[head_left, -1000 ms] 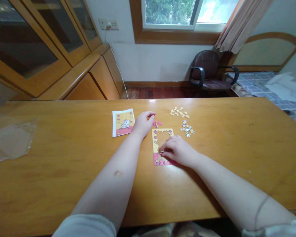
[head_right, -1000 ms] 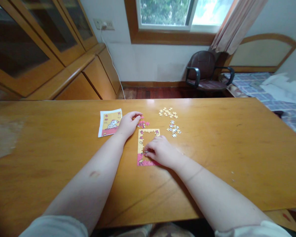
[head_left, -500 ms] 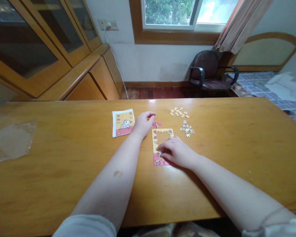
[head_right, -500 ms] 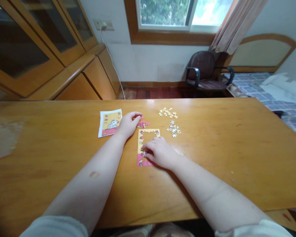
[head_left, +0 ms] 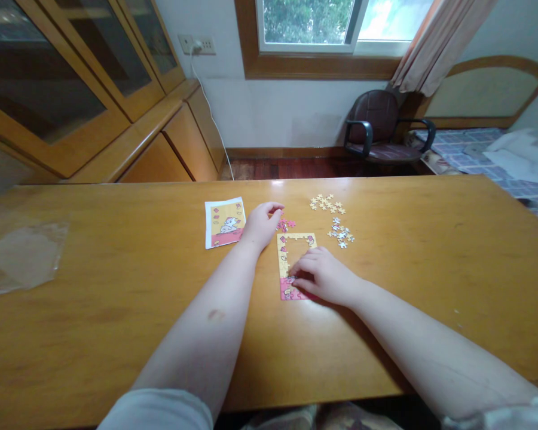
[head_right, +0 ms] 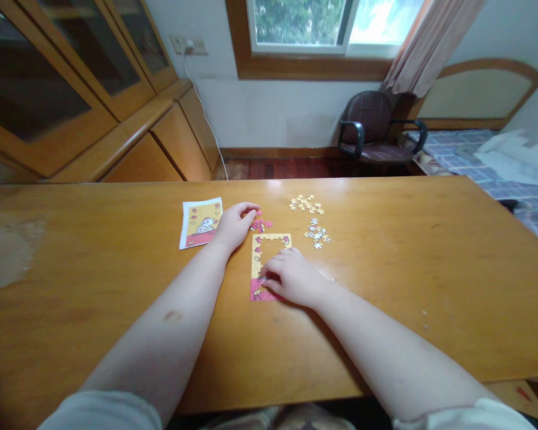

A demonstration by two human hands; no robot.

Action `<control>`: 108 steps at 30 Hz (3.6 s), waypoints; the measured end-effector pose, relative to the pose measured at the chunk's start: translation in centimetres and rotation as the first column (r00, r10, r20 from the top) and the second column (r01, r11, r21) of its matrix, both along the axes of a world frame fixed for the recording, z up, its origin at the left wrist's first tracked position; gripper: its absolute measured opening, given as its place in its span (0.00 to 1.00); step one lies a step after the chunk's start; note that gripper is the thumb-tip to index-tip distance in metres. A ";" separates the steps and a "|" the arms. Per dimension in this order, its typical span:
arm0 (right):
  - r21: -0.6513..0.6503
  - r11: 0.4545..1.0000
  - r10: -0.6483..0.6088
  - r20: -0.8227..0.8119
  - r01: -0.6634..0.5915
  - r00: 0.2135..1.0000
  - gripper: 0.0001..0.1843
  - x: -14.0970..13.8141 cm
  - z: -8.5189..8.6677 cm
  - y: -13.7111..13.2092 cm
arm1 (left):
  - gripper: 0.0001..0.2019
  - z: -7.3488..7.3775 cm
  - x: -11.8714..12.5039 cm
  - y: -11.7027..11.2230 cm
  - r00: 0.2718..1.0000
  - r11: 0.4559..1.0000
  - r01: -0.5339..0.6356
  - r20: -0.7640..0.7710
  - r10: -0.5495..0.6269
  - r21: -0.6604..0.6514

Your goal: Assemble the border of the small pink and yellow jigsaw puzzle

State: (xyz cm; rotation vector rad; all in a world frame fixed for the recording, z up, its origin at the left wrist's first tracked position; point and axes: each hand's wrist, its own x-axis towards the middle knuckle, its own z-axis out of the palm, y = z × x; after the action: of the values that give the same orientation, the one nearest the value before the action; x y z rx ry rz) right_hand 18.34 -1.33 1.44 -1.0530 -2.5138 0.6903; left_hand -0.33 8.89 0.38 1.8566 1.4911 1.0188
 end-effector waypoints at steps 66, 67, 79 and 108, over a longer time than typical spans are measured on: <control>0.102 0.990 0.090 0.074 -0.097 0.993 0.09 0.5 0.9 -0.3 | 0.11 -0.2 0.0 0.1 1.000 1.000 -0.007 0.004 0.007 0.000; 0.104 0.990 0.091 0.071 -0.098 0.993 0.09 0.5 0.9 -0.4 | 0.11 -0.2 0.0 0.1 1.000 1.000 -0.008 0.003 0.008 -0.002; 0.066 0.994 0.083 0.062 -0.087 0.995 0.09 0.5 0.7 -0.2 | 0.11 -0.2 -0.1 0.1 1.000 1.000 -0.002 -0.006 0.002 0.000; -0.402 0.744 -0.668 -0.442 0.534 0.599 0.14 3.1 -1.4 4.2 | 0.09 0.5 -1.5 -0.1 0.851 0.992 -0.089 -0.525 0.031 -0.086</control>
State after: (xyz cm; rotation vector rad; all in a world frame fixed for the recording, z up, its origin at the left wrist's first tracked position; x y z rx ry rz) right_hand 21.43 2.84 0.02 -1.4245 -1.4405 0.9130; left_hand -1.87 8.83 0.90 2.1230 1.8754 0.4488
